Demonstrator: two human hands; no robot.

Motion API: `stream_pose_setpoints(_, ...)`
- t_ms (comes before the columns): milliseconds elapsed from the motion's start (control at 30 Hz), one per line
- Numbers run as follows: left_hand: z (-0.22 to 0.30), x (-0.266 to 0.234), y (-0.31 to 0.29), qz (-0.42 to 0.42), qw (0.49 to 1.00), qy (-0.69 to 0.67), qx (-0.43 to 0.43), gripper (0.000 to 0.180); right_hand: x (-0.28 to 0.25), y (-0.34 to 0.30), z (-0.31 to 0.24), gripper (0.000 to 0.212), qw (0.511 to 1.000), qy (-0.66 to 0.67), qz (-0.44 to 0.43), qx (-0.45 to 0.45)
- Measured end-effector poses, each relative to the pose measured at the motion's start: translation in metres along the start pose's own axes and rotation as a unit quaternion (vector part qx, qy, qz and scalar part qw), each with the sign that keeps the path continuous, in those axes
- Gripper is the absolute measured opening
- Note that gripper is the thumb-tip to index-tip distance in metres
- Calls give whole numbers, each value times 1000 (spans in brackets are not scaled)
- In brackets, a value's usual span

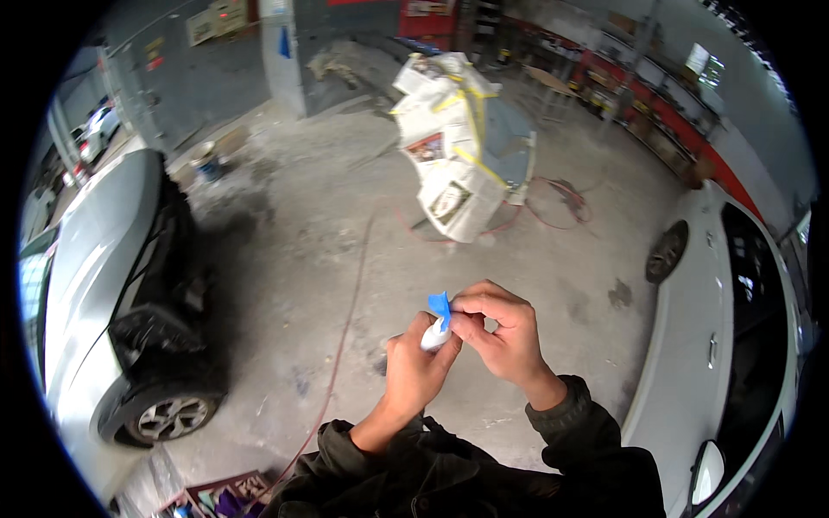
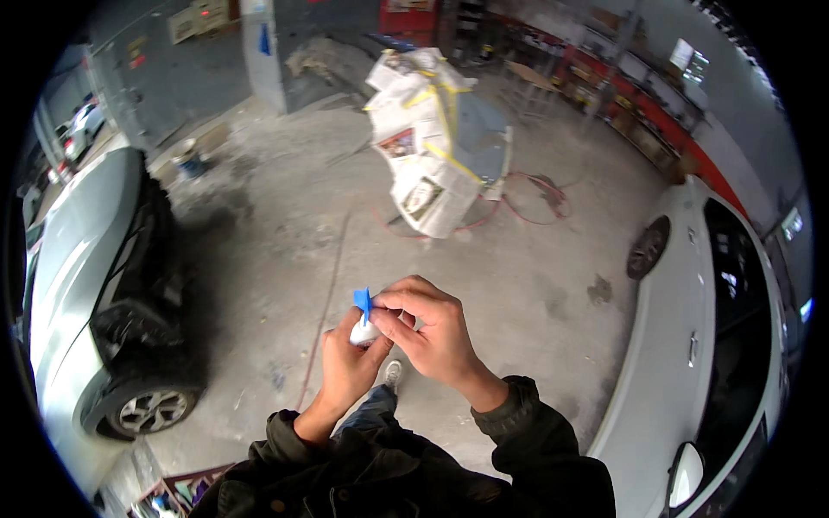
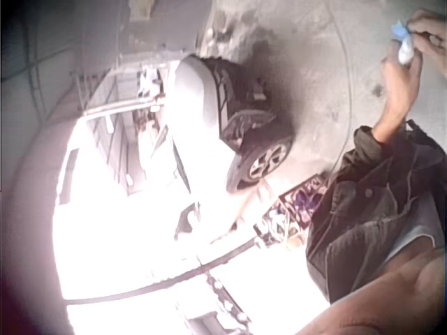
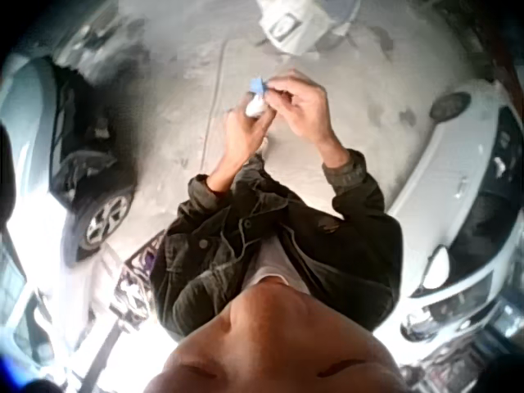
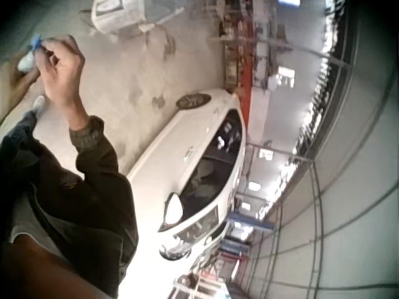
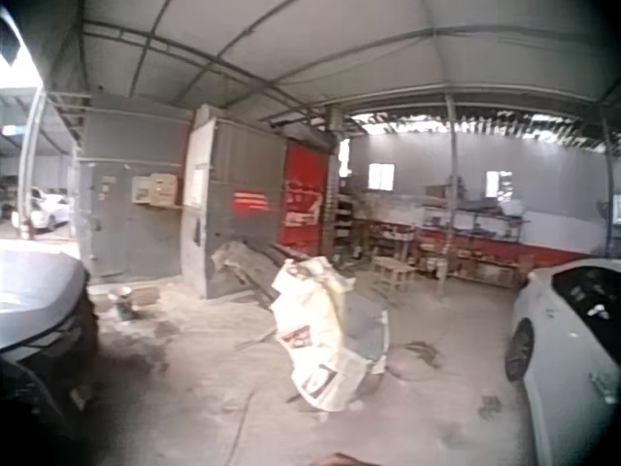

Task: The person walks through a garage and retrieves a small container and a paint spray gun. They pour a liquid from a bottle into the container and then add paint from a can. The person uses a metal rod to stir the mixture thoroughly in the container.

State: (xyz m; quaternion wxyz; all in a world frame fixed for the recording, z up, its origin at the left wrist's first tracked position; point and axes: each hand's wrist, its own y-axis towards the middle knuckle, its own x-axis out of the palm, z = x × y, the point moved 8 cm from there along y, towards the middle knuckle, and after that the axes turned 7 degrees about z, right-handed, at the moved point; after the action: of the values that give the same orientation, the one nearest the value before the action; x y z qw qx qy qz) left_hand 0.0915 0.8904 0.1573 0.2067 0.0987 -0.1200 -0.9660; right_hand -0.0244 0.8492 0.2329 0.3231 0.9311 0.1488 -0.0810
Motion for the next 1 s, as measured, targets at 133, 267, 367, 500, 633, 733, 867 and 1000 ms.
stream_pose_setpoints(133,2,105,55,-117,991,-57,1,24,-85,27,63,15,999,-21,26,32)
stream_pose_setpoints(267,13,212,107,-253,962,-102,16,24,-176,53,111,18,993,11,67,93)
stream_pose_setpoints(367,9,296,131,-328,933,-145,28,23,-240,66,139,16,989,-17,96,109)
stream_pose_setpoints(500,14,405,154,-419,892,-163,35,21,-330,68,177,16,973,-88,182,113)
stream_pose_setpoints(633,2,509,179,-459,873,-159,54,20,-414,80,217,13,952,-170,232,104)
stream_pose_setpoints(733,-4,594,201,-461,871,-151,77,19,-486,94,258,13,944,-202,242,100)
stream_pose_setpoints(867,-3,716,229,-497,849,-164,67,18,-592,118,318,12,952,-205,210,86)
stream_pose_setpoints(1000,9,844,258,-535,829,-160,-1,19,-710,143,376,12,953,-171,226,109)
